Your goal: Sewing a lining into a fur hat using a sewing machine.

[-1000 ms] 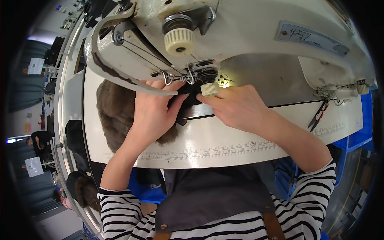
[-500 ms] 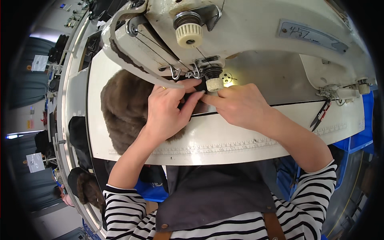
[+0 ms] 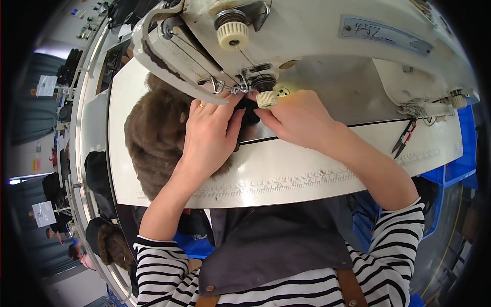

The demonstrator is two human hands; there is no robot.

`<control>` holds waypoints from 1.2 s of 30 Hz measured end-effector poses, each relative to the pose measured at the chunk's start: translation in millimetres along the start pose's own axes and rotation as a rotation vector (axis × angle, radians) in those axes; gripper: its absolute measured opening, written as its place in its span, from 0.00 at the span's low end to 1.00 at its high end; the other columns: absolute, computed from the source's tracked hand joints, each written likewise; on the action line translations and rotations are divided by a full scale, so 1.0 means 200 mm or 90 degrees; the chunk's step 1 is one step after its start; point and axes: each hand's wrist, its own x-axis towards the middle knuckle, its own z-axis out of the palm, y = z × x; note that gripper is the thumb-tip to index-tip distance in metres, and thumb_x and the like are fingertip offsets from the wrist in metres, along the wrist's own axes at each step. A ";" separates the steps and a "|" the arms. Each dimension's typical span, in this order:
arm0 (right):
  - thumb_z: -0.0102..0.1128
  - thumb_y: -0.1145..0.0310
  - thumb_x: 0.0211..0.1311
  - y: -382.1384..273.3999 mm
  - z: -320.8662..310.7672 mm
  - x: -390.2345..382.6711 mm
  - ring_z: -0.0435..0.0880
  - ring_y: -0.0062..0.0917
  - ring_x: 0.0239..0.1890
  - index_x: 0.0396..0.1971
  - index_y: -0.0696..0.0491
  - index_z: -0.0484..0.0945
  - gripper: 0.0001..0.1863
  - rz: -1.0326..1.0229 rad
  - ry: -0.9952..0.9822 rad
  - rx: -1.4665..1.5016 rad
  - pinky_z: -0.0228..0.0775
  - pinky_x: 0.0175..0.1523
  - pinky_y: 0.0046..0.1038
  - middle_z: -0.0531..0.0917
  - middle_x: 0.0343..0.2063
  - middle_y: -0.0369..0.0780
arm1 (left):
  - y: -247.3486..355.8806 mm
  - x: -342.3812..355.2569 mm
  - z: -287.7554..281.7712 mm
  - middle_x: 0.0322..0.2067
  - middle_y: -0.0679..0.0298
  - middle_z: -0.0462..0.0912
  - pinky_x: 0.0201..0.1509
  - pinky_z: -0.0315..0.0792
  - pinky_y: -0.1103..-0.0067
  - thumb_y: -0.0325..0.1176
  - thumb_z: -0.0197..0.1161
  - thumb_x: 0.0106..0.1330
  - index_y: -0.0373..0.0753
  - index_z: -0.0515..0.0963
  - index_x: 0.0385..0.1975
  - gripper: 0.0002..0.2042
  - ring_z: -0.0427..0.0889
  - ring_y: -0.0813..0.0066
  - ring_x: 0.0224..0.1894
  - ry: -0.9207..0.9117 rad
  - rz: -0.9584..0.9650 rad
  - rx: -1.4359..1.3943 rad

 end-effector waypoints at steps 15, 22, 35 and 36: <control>0.65 0.61 0.64 0.00 0.00 0.03 0.87 0.42 0.32 0.39 0.50 0.82 0.10 0.030 -0.016 0.044 0.78 0.38 0.43 0.87 0.25 0.43 | 0.01 0.04 -0.06 0.38 0.54 0.83 0.52 0.71 0.64 0.28 0.64 0.67 0.36 0.83 0.45 0.09 0.81 0.51 0.41 -0.124 -0.033 0.134; 0.67 0.62 0.60 -0.01 -0.04 0.06 0.88 0.41 0.34 0.41 0.50 0.83 0.12 0.096 -0.087 0.086 0.79 0.40 0.43 0.87 0.27 0.43 | 0.02 0.01 -0.03 0.36 0.61 0.83 0.45 0.78 0.72 0.18 0.67 0.59 0.37 0.85 0.36 0.08 0.84 0.61 0.38 -0.047 -0.055 -0.104; 0.66 0.63 0.59 0.01 -0.07 0.03 0.87 0.38 0.33 0.40 0.50 0.82 0.11 0.100 -0.119 0.141 0.77 0.39 0.41 0.87 0.25 0.39 | 0.05 0.02 -0.03 0.35 0.63 0.80 0.46 0.72 0.70 0.24 0.69 0.56 0.39 0.85 0.38 0.10 0.80 0.63 0.38 -0.059 0.065 0.004; 0.66 0.63 0.60 0.00 -0.07 0.03 0.87 0.38 0.32 0.39 0.49 0.82 0.10 0.097 -0.117 0.153 0.76 0.38 0.41 0.87 0.24 0.39 | 0.05 0.01 -0.02 0.35 0.64 0.80 0.47 0.71 0.69 0.25 0.70 0.57 0.39 0.85 0.38 0.09 0.80 0.63 0.38 -0.060 0.068 0.004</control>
